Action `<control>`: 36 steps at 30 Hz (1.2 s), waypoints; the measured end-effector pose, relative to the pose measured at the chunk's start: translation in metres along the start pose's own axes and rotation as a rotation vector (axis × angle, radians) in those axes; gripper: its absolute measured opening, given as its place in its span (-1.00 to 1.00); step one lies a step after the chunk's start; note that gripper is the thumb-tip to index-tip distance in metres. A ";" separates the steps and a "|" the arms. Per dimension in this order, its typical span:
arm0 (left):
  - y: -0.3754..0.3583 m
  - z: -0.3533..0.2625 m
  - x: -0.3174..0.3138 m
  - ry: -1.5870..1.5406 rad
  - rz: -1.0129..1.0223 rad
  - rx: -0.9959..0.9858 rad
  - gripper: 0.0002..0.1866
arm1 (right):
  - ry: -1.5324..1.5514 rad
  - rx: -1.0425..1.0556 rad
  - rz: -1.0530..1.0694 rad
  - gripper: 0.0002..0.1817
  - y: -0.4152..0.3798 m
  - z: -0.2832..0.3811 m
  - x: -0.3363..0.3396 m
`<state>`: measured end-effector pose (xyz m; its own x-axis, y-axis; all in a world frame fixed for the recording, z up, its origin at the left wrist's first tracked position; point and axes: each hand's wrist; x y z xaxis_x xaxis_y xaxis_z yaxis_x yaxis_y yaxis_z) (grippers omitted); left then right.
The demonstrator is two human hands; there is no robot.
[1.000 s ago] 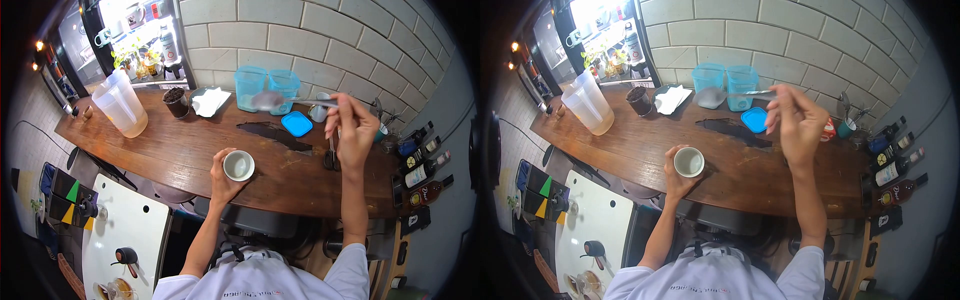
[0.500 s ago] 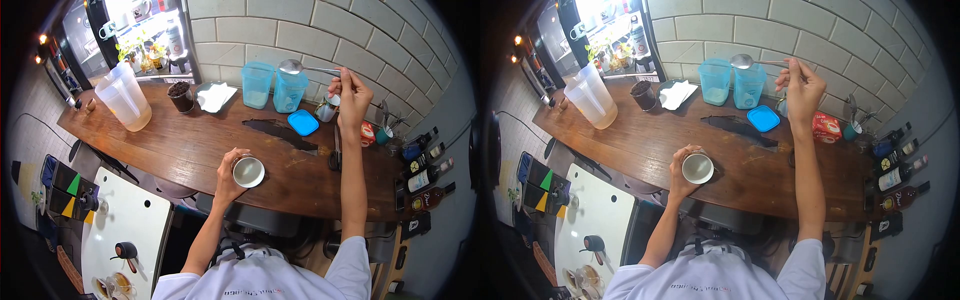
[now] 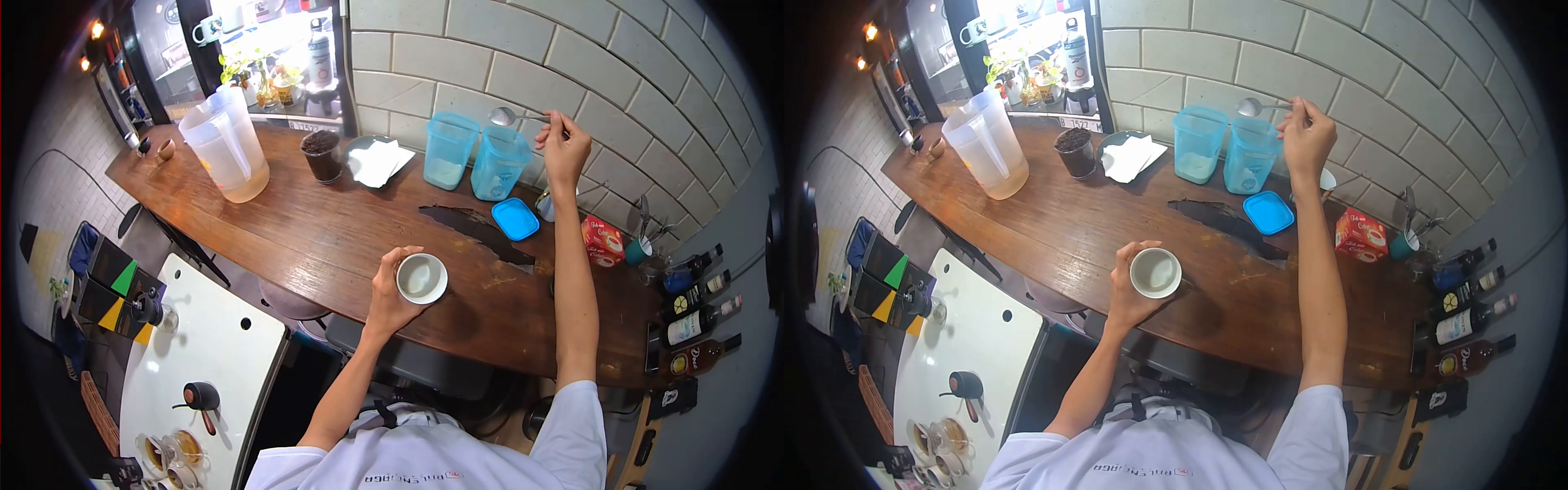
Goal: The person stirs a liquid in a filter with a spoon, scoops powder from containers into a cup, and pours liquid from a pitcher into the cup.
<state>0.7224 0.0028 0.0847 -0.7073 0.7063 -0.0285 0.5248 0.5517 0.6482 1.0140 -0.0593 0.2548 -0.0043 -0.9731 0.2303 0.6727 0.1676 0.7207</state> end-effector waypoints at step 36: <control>0.001 0.005 0.002 0.028 0.034 -0.100 -0.16 | -0.287 -0.190 0.478 -0.77 -0.001 -0.028 -0.114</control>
<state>0.7242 0.0075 0.0814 -0.7040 0.7100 0.0151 0.4993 0.4797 0.7215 1.0349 0.0473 0.2093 0.1498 -0.7107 0.6874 0.7699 0.5201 0.3699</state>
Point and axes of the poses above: each hand's wrist, its own y-axis towards the middle knuckle, its own x-axis out of the back of the hand, z = x × y, and after that the axes turned 15 degrees about -y, right-handed
